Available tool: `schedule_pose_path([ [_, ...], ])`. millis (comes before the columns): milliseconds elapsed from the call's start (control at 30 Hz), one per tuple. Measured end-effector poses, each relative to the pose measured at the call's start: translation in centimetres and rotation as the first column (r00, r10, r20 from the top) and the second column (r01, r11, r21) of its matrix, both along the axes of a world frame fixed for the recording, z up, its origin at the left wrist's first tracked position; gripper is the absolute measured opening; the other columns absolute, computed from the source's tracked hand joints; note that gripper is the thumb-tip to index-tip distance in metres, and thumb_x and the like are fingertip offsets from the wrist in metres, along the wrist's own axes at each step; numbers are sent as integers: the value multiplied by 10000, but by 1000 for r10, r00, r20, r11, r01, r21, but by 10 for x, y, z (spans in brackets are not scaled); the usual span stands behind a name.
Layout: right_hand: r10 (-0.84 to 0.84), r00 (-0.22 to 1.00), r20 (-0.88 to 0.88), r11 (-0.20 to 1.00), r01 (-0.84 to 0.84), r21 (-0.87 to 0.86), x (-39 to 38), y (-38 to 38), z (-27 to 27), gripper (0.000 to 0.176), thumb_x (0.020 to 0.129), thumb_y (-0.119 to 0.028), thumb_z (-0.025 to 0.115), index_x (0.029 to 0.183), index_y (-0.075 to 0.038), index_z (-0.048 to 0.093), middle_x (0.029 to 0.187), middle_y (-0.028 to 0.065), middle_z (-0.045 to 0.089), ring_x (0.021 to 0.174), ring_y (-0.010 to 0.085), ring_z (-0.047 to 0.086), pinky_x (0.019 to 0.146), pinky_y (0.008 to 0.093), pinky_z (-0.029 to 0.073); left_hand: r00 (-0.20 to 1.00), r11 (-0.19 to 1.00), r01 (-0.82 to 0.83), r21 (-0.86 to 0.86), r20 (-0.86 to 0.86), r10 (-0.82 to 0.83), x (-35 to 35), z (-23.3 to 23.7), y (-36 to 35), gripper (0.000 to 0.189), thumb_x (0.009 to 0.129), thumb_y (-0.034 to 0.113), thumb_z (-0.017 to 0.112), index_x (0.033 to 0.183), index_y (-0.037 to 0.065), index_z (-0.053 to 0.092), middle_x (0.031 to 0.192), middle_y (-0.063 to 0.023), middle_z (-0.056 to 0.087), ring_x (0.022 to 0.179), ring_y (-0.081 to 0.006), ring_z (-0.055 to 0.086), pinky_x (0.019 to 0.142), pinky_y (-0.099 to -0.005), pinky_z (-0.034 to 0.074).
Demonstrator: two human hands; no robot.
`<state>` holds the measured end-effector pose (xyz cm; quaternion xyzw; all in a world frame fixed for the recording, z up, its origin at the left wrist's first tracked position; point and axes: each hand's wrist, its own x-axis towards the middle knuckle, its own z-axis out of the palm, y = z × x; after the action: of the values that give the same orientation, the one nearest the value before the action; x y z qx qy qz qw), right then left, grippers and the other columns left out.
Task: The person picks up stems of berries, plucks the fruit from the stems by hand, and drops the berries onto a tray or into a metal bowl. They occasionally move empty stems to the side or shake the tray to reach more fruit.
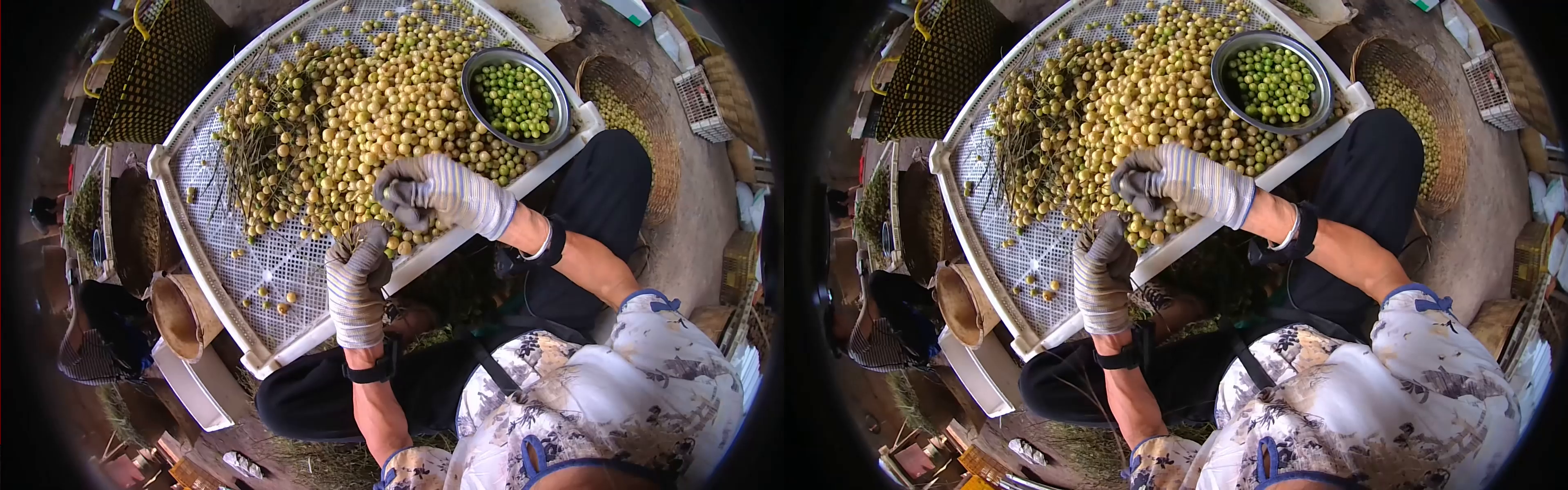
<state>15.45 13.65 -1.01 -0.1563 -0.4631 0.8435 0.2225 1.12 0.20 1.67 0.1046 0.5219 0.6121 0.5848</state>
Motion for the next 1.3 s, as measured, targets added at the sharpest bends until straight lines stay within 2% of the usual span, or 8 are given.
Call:
schedule_pose_path([
  [67,-192,970,149,969,163,188,0,19,10,241,929,-150,635,1120,-6,600,807,62,642,655,145,610,604,284,513,1000,1000,0,17,25,0,0,2,-2,126,825,121,724,872,35,644,563,87,415,426,-18,304,412,-201,196],
  [133,-703,712,0,228,225,947,-7,40,14,295,919,-154,638,1195,-59,593,1041,92,670,910,238,658,809,367,541,999,999,3,55,37,-5,1,5,-4,114,827,108,717,867,34,639,567,90,406,433,-19,301,417,-201,197],
  [233,-694,716,76,-74,-176,982,-4,50,34,479,884,-236,672,1327,-104,548,1337,100,575,1251,288,529,1038,398,426,999,995,50,92,-2,-50,2,12,-6,209,841,142,710,772,102,517,563,99,340,429,-24,265,414,-214,177],
  [367,-131,989,-74,402,121,908,-26,23,0,445,855,-269,722,1250,-106,599,1190,40,642,1058,193,610,904,348,498,989,992,109,67,-104,-102,5,19,-7,196,849,162,711,786,84,542,570,95,323,438,-32,268,417,-218,182],
  [500,179,944,277,917,-262,301,-21,17,1,330,843,-216,745,1141,-87,690,768,0,658,645,63,569,608,236,474,982,983,143,111,-137,-127,-4,14,-15,290,889,302,704,906,25,621,584,89,328,450,-34,273,422,-215,187],
  [767,99,909,404,879,-270,394,-3,20,36,251,850,-246,727,1048,-92,730,697,28,665,614,95,590,604,264,481,918,990,-100,-99,-393,53,-7,20,-7,312,974,289,608,1029,-4,698,563,98,404,470,-1,316,436,-182,218],
  [1000,-540,709,454,239,-388,890,-19,2,18,362,878,-459,628,955,-111,693,744,112,685,682,298,665,660,415,522,921,976,-182,-123,-368,126,8,14,-2,250,915,228,671,1023,5,704,647,36,541,506,-29,431,461,-177,301],
  [1300,11,913,409,864,-215,455,-10,10,12,250,881,-252,702,1088,-112,701,766,38,692,623,151,639,615,318,507,940,965,-251,-78,-257,224,-2,8,-2,262,907,249,676,921,-11,696,552,89,384,435,-15,289,418,-204,178],
])
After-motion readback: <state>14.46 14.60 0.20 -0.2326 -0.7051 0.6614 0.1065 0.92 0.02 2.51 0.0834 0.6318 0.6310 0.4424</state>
